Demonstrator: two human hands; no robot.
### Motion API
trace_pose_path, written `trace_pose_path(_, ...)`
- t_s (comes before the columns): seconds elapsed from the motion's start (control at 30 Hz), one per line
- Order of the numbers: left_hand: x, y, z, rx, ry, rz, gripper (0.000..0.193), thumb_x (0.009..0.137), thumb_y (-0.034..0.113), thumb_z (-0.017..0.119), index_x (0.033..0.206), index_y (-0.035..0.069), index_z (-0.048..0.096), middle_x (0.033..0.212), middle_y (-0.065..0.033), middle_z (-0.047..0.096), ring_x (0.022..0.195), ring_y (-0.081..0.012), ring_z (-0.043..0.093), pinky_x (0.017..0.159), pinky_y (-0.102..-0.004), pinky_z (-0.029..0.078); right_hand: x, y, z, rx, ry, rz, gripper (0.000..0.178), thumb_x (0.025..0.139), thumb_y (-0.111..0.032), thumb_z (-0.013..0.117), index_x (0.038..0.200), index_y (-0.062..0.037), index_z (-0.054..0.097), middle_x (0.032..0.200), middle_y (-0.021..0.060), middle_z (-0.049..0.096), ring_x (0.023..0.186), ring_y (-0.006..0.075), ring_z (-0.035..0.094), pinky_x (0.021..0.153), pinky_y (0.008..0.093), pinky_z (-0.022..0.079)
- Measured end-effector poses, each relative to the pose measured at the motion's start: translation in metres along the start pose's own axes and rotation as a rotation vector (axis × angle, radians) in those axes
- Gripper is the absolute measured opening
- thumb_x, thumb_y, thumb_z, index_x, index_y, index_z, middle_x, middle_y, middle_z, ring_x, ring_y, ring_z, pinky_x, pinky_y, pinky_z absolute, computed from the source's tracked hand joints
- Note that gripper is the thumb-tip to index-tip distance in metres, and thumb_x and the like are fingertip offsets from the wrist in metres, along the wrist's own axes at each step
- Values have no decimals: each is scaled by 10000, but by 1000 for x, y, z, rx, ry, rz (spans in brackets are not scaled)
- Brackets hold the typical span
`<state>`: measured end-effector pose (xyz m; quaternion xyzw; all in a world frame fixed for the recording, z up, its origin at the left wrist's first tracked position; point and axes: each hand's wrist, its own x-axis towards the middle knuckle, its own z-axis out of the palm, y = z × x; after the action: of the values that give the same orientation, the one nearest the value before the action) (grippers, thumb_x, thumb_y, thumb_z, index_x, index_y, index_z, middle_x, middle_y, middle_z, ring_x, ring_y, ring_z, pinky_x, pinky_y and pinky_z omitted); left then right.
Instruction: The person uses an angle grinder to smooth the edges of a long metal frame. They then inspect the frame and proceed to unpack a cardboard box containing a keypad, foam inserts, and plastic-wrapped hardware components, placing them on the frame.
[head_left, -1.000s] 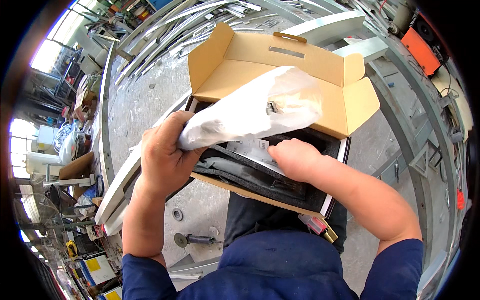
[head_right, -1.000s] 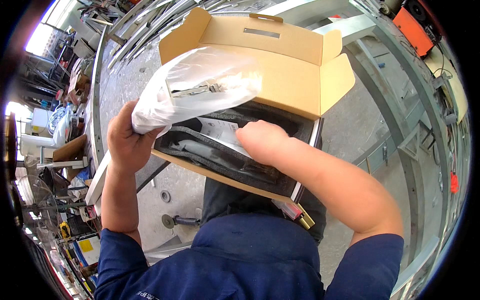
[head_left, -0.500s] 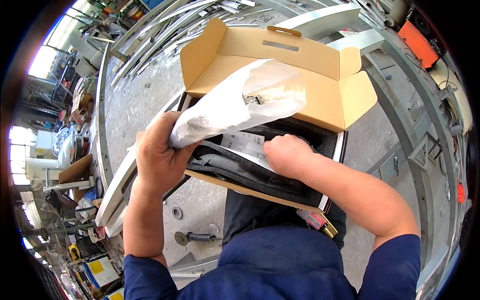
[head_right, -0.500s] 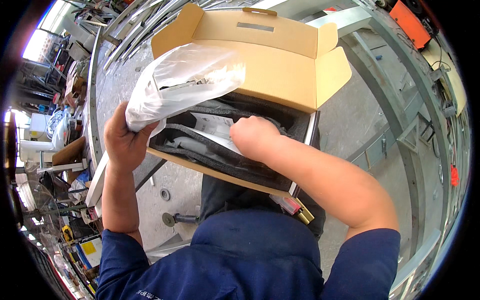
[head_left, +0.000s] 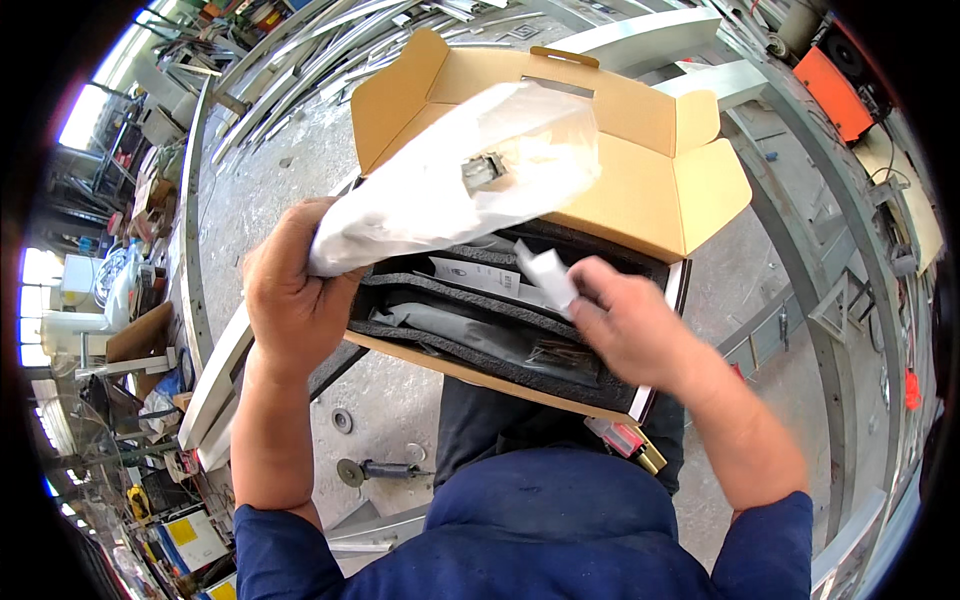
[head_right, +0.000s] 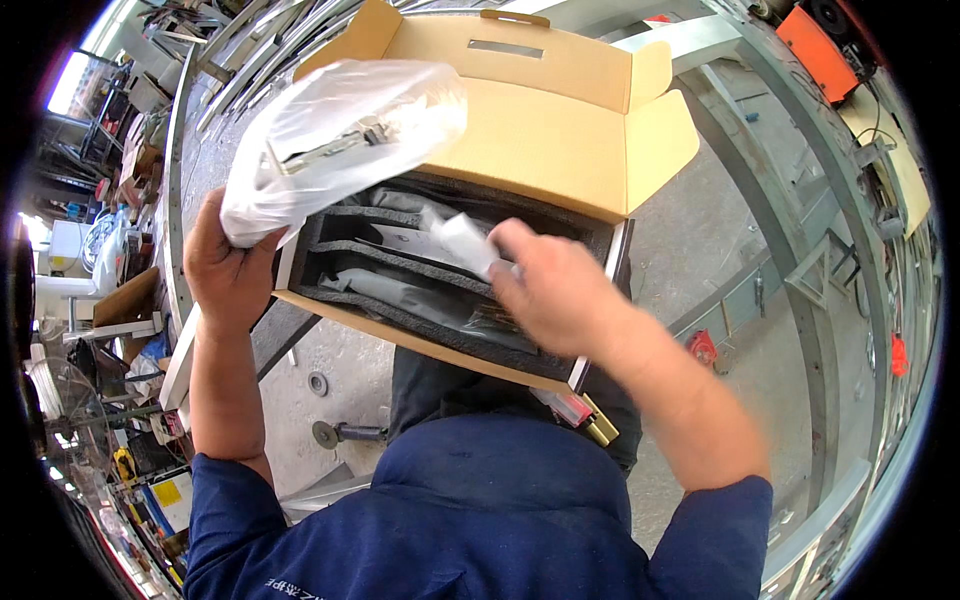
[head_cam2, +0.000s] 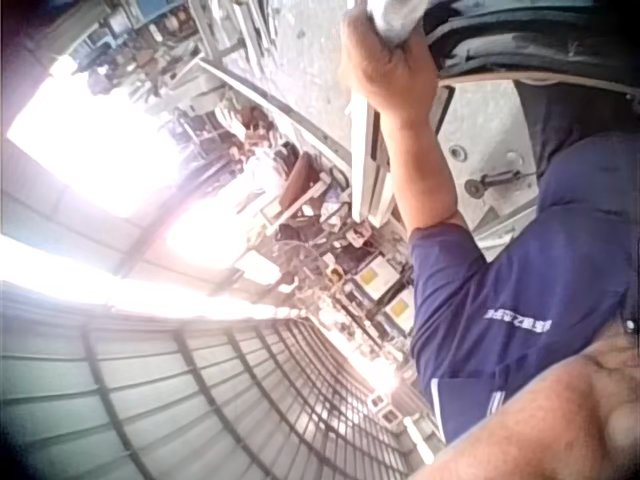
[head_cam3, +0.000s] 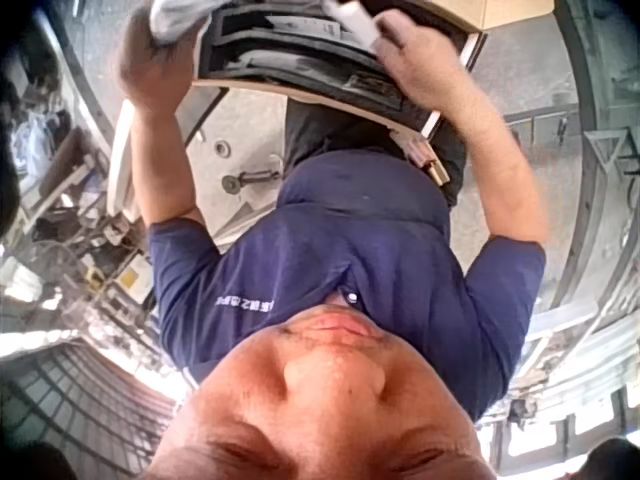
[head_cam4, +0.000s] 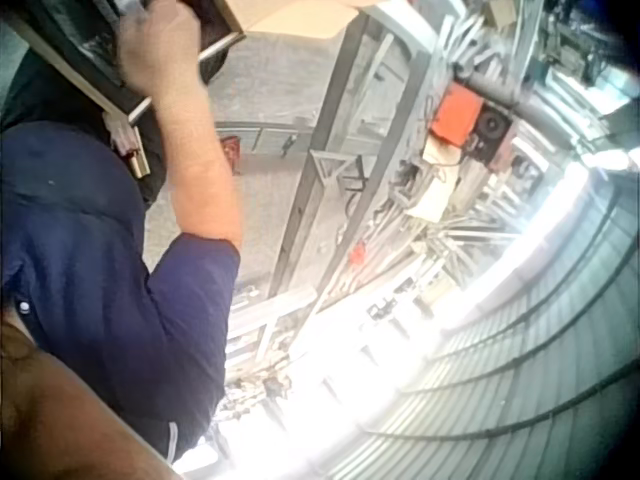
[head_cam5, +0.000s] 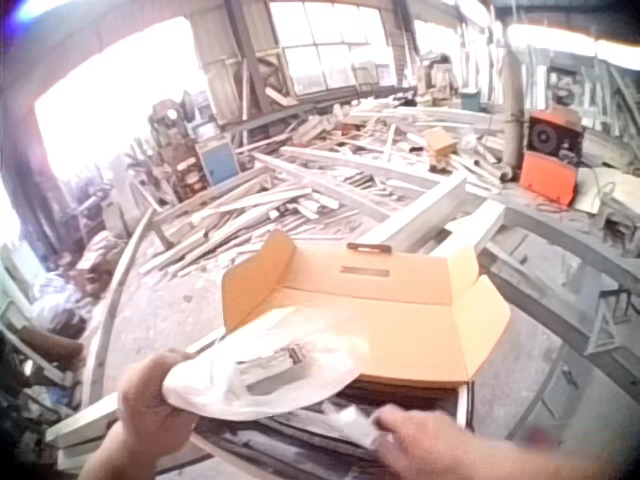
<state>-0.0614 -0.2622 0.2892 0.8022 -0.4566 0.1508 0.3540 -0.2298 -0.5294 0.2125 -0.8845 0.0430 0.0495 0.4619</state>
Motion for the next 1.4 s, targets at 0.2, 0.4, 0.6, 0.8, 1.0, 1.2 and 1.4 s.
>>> trace_pose_path(0.2,3,2,12,38,-83,12,323,731,3,769,1038,-4,669,927,-160,724,822,-347,729,750,-359,559,-27,2,62,-376,176,-387,242,911,-147,622,1109,-11,596,1126,166,664,1072,331,642,975,449,460)
trace_pose_path(0.4,0,-3,20,70,-149,86,273,721,52,766,959,8,640,946,-152,735,801,-336,723,736,-358,561,-31,0,53,-318,-33,-342,303,899,-145,616,1166,-1,616,1260,196,659,1156,337,624,1034,438,441)
trace_pose_path(0.6,2,-6,30,70,-247,189,257,707,66,751,900,44,583,944,-133,735,795,-317,726,714,-369,563,-34,1,51,-313,-68,-325,352,880,-141,626,1208,-14,640,1295,182,642,1188,327,595,1071,441,425)
trace_pose_path(0.8,17,-2,43,79,-536,228,364,623,90,778,936,76,591,960,-82,710,842,-306,709,726,-406,554,-29,10,56,-173,17,-329,402,845,-181,712,1227,-67,663,1275,178,636,1205,387,593,1037,496,466)
trace_pose_path(1.0,13,-7,74,215,-822,169,335,705,127,798,945,95,567,883,-72,635,892,-305,687,771,-439,544,-35,9,51,-219,49,-354,296,877,-206,647,1140,-89,717,1202,124,709,1139,301,659,956,426,516)
trace_pose_path(1.2,-5,-16,108,195,-960,58,262,762,114,754,972,66,605,949,-108,687,947,-346,694,820,-469,558,-38,-4,35,104,150,-671,332,830,-195,803,1121,-59,719,1128,102,740,1005,266,714,896,405,573)
trace_pose_path(1.4,3,-4,68,-12,-897,-229,461,794,137,802,1207,6,644,1129,-205,710,1130,-381,658,992,-453,525,-19,-34,-1,22,405,-373,325,849,-114,789,1149,-23,699,1032,152,682,848,344,694,742,397,577)
